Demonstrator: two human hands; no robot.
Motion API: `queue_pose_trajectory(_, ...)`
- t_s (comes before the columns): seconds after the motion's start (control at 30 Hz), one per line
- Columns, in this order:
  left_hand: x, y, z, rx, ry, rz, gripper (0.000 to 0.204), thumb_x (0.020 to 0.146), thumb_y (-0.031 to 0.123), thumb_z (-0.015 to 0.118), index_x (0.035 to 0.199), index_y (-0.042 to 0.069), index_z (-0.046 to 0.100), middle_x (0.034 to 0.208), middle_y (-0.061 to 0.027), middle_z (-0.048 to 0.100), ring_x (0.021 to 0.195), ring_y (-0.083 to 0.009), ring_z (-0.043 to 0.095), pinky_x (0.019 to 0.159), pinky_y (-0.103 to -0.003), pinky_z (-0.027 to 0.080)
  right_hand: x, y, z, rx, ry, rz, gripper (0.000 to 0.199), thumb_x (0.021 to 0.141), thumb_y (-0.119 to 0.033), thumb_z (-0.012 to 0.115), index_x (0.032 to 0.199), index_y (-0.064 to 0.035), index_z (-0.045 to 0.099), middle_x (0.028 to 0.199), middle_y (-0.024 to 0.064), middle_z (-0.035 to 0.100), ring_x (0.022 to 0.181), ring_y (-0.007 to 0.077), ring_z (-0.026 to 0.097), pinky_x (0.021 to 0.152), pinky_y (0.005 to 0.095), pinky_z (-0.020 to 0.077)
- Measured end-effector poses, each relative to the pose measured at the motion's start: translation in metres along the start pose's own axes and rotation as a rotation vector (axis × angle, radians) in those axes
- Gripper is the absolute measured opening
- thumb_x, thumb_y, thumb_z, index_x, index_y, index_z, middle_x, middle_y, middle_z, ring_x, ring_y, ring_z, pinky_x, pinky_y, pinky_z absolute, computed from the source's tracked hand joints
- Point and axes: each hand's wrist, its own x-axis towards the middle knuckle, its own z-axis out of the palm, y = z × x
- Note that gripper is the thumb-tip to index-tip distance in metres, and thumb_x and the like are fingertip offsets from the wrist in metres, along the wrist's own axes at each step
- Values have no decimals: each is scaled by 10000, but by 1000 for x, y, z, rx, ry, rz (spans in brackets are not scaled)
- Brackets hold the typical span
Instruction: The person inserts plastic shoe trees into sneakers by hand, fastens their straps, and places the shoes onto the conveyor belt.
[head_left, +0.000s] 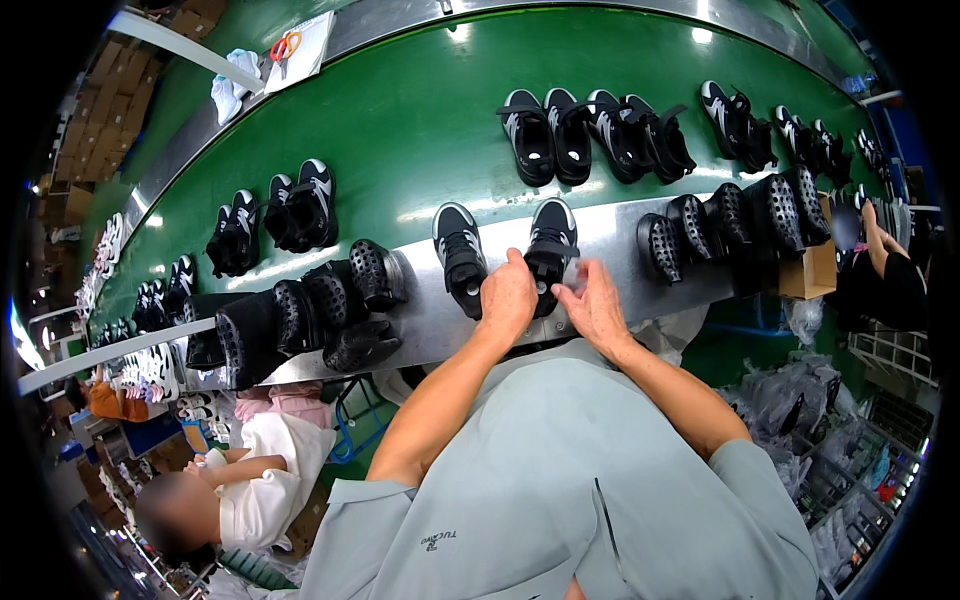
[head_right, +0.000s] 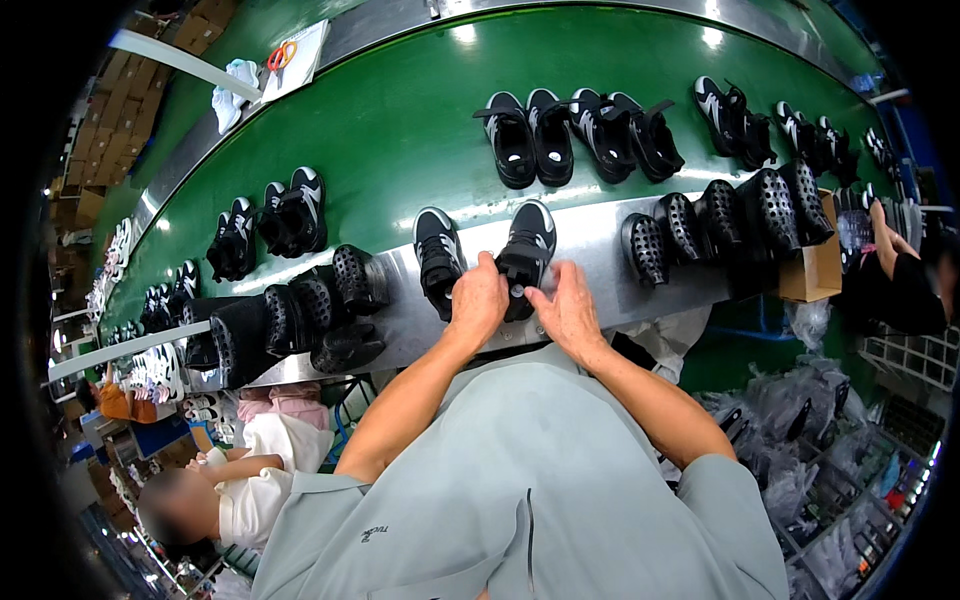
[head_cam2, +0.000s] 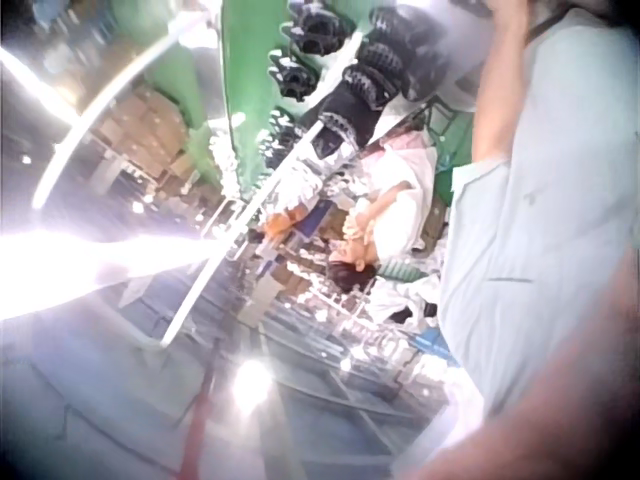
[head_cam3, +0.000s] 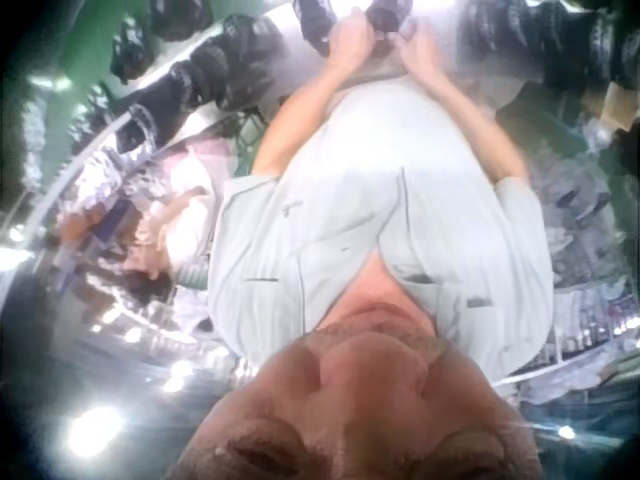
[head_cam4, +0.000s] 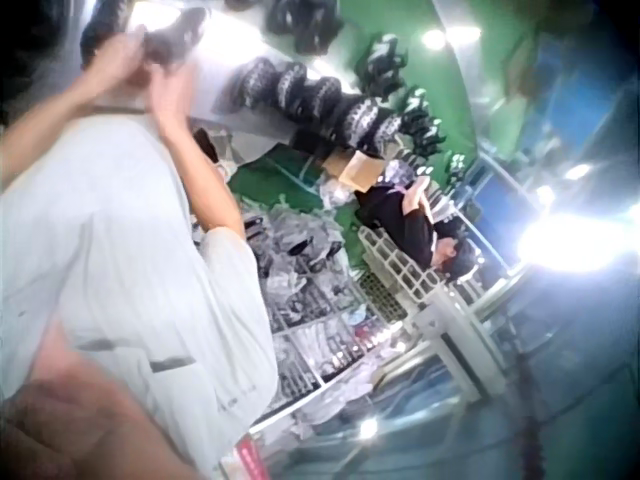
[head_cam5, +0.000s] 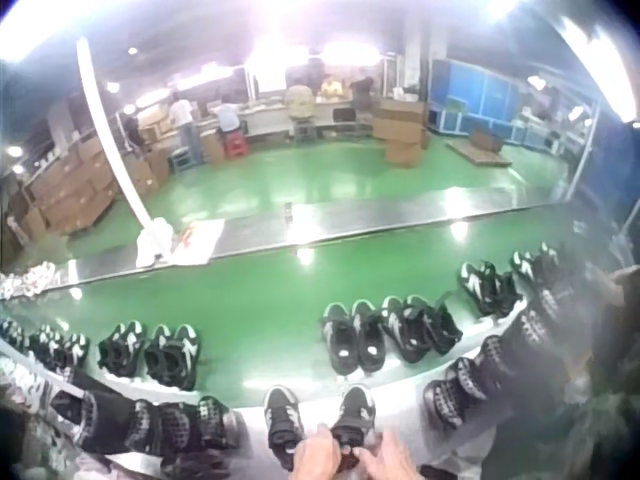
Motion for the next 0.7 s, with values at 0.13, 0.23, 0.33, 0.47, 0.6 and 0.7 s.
queue_pose_trajectory(0.13,-7,3,4,-90,95,117,276,881,79,650,1030,-78,479,731,-276,661,712,-457,677,626,-519,545,15,0,-2,-65,132,-475,428,816,-75,694,1236,-105,616,1232,177,506,1073,363,573,884,410,507)
queue_pose_trajectory(0.23,-7,-2,10,-195,166,32,298,868,69,678,1051,-60,482,735,-281,653,722,-480,662,654,-542,527,25,10,-6,-423,174,-807,394,769,-17,669,1148,-124,678,1228,170,538,1078,348,567,886,424,525)
queue_pose_trajectory(0.33,-19,5,8,-254,176,-87,290,855,57,692,1083,-14,527,818,-230,656,781,-449,657,663,-523,521,28,13,-14,-492,168,-894,422,772,-6,664,1175,-132,675,1264,173,535,1086,341,566,874,419,527)
queue_pose_trajectory(0.47,-39,14,3,73,355,307,335,798,19,715,1120,78,642,956,-105,558,917,-304,608,713,-409,525,2,11,-18,-56,99,-626,366,803,-70,707,1164,-78,648,1231,189,561,1032,366,585,840,425,524)
queue_pose_trajectory(0.6,-23,12,7,159,364,403,329,742,15,710,1063,83,688,877,-91,539,829,-267,581,661,-385,509,13,32,-2,168,2,-120,291,834,-156,752,966,49,593,890,154,669,801,277,675,725,376,554)
queue_pose_trajectory(0.7,-21,11,6,75,388,462,246,751,25,730,994,56,700,818,-92,566,804,-291,597,685,-395,508,21,42,9,401,-66,-22,242,864,-147,741,891,47,599,743,115,654,638,205,659,613,355,549)
